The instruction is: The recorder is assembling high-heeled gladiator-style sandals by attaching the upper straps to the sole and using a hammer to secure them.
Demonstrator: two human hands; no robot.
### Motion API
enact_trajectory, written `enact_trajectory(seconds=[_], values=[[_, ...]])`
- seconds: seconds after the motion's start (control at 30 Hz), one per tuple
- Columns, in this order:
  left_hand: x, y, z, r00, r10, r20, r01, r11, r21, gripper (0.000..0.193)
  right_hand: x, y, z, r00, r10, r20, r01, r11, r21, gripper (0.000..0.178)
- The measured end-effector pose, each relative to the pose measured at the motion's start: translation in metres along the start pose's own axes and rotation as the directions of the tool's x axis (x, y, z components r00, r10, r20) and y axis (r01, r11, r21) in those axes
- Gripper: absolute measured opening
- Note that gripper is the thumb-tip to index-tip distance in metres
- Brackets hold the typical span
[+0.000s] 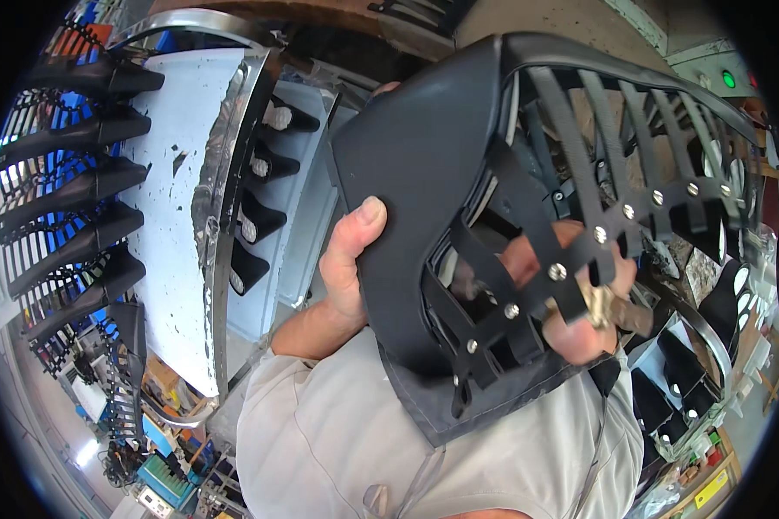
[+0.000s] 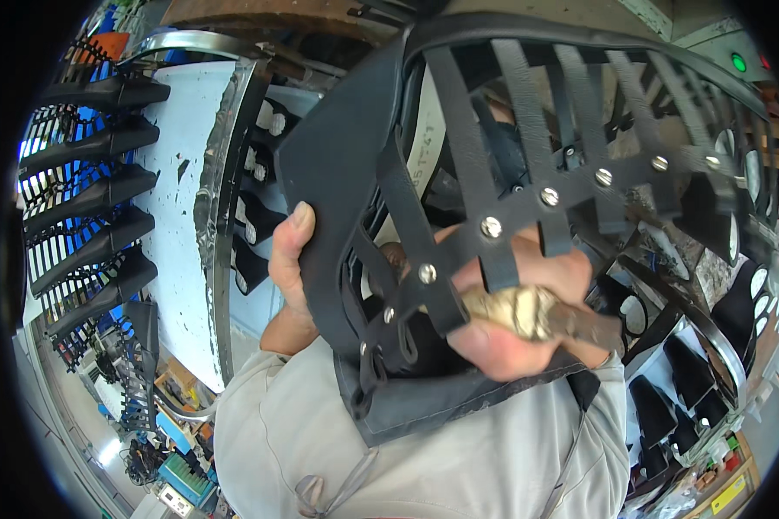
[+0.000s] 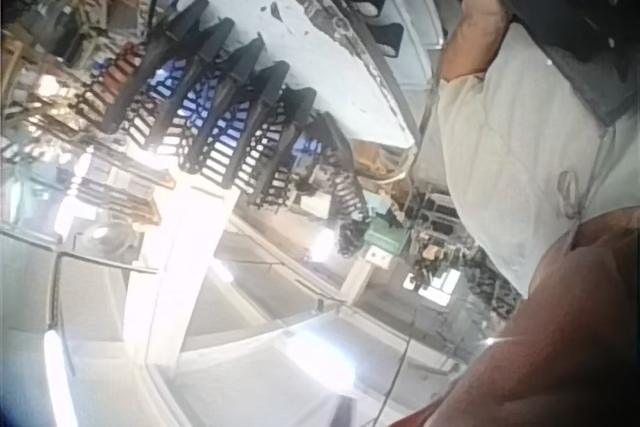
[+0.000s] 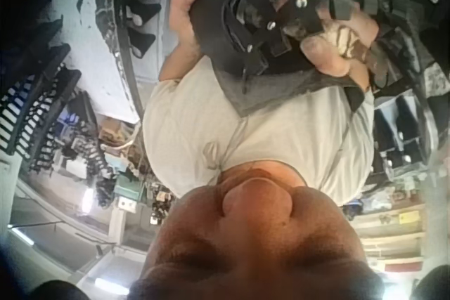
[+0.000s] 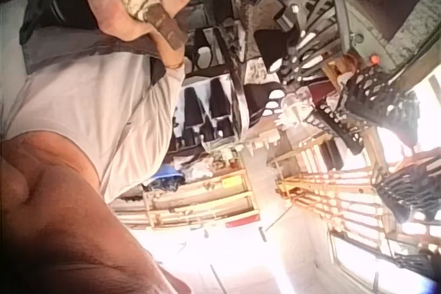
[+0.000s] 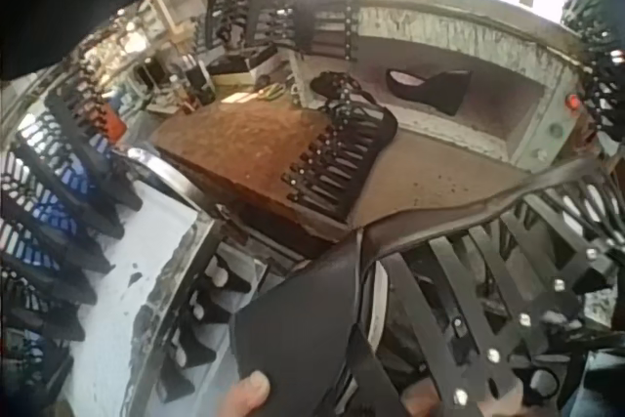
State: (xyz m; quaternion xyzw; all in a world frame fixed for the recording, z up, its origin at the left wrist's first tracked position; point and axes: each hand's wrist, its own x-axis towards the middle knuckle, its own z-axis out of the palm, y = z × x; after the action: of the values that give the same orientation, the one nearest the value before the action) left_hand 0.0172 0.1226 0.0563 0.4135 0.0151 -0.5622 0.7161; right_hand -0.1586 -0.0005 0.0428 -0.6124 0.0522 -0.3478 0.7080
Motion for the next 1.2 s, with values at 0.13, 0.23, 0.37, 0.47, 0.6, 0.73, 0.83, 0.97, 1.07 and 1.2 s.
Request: enact_trajectory(seconds=[0.13,0.23,0.37,0.47,0.6,0.73,0.83,0.97,1.07,1.2], values=[[-0.007,0.008,-0.012,0.995,-0.040,0.090,0.022,0.981,0.192,0.049,0.026,-0.016,0.010,0.943,-0.250,0.219,0.305,0.913,-0.270,0.039],[-0.009,0.016,-0.005,0.993,-0.083,0.085,0.061,0.971,0.233,0.053,0.021,0.004,0.032,0.888,-0.460,-0.025,0.442,0.866,-0.234,0.035],[-0.006,0.018,0.015,0.969,-0.111,0.222,0.061,0.973,0.224,0.055,0.036,-0.028,0.012,0.927,-0.275,0.256,0.340,0.903,-0.263,0.034],[-0.003,0.016,0.011,0.974,-0.074,0.216,0.019,0.969,0.247,0.055,0.045,-0.021,0.007,0.852,-0.273,0.447,0.330,0.943,-0.053,0.033],[-0.001,0.016,0.004,0.978,-0.021,0.208,-0.042,0.954,0.295,0.055,0.041,0.004,0.007,0.879,-0.287,0.382,0.166,0.933,0.320,0.026],[0.009,0.017,0.000,0.982,0.086,0.166,-0.126,0.960,0.249,0.056,0.034,-0.010,-0.001,0.872,0.095,0.480,-0.144,0.987,0.066,0.021],[0.025,0.030,-0.001,0.979,0.108,0.172,-0.124,0.989,0.085,0.059,0.044,-0.011,-0.011,0.958,-0.041,0.282,0.070,0.993,-0.096,0.024],[0.050,0.054,-0.009,0.947,0.121,0.296,-0.050,0.970,-0.237,0.077,0.064,-0.015,-0.074,0.999,0.047,0.008,-0.030,0.750,-0.661,0.021],[0.062,0.054,-0.013,0.866,0.238,0.439,-0.101,0.945,-0.312,0.079,0.083,0.001,-0.134,0.976,0.163,-0.143,-0.160,0.101,-0.982,0.031],[0.069,0.045,-0.004,0.763,0.275,0.584,0.016,0.896,-0.443,0.075,0.073,0.028,-0.209,0.983,0.155,-0.095,-0.082,-0.093,-0.992,0.042]])
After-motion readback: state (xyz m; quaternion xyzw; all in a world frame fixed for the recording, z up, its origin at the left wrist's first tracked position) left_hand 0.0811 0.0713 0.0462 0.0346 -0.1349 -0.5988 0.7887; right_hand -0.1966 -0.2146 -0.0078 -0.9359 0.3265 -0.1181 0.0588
